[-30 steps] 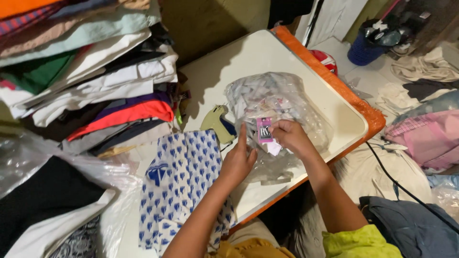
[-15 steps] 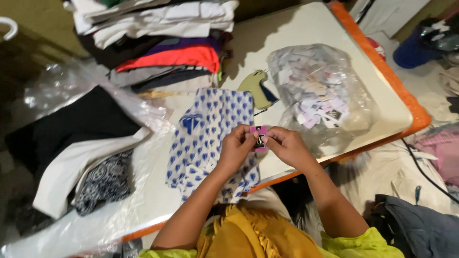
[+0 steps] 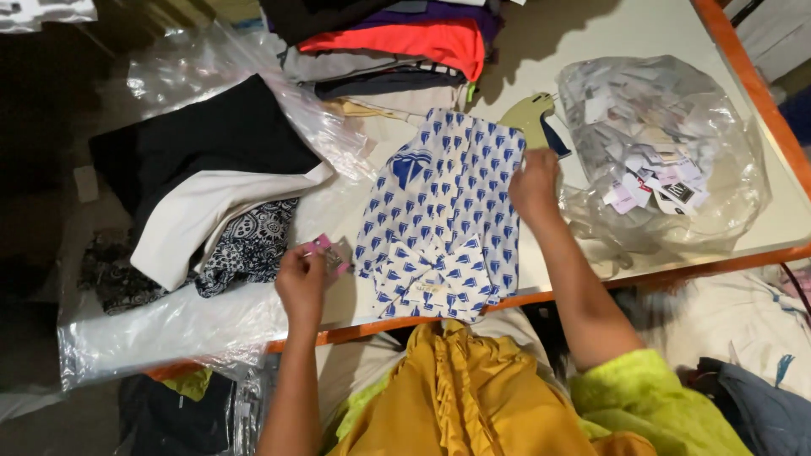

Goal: Tagging clothing items using a tagging gun and then folding them on a flat surface.

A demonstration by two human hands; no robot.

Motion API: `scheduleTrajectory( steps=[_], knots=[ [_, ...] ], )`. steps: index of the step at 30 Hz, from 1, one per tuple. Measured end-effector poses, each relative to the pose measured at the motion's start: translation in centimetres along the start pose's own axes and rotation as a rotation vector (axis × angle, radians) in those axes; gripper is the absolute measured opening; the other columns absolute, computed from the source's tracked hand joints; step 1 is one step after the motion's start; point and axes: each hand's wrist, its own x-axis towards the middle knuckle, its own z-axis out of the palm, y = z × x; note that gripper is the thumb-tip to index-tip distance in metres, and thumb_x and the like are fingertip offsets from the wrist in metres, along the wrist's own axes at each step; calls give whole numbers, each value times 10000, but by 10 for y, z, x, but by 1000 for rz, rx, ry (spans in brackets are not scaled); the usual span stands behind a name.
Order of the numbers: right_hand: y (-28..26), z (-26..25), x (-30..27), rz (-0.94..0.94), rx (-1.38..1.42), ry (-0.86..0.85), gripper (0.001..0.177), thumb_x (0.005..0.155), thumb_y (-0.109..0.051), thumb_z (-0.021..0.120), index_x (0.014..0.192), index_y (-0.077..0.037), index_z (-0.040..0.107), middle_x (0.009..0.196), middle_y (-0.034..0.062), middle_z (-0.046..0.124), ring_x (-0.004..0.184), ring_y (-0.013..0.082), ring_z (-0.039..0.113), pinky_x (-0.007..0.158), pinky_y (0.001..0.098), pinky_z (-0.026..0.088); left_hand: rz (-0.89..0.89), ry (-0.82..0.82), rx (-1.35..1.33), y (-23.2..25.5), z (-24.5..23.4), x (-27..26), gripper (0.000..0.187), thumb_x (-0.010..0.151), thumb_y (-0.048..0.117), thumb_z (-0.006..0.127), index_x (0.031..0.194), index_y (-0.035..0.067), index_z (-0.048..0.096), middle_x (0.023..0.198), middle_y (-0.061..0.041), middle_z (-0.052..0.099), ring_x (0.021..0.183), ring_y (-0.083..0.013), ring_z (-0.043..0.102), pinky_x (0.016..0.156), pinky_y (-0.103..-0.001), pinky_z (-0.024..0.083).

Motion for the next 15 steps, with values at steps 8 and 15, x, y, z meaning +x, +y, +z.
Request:
scheduleTrajectory(
  steps=[8, 15],
  knots=[
    [21, 10, 82, 311, -221, -188, 790, 837, -322, 789, 1447, -2, 404, 1474, 264, 431, 1370, 466, 360, 1098, 667, 246, 64, 95, 197, -28, -7, -21, 360, 942, 171, 694, 1261, 15, 636, 830, -102, 705, 704, -188, 662, 653, -334, 538],
    [74, 46, 97, 181, 331, 84, 753, 941, -237, 762, 1494, 23, 321, 1379, 256, 528, 1278, 412, 522, 1091, 551, 436, 210, 108, 382, -21, -1, -27, 294, 981, 194, 664, 1231, 38, 666, 903, -150, 736, 793, -304, 715, 708, -409, 547]
  ],
)
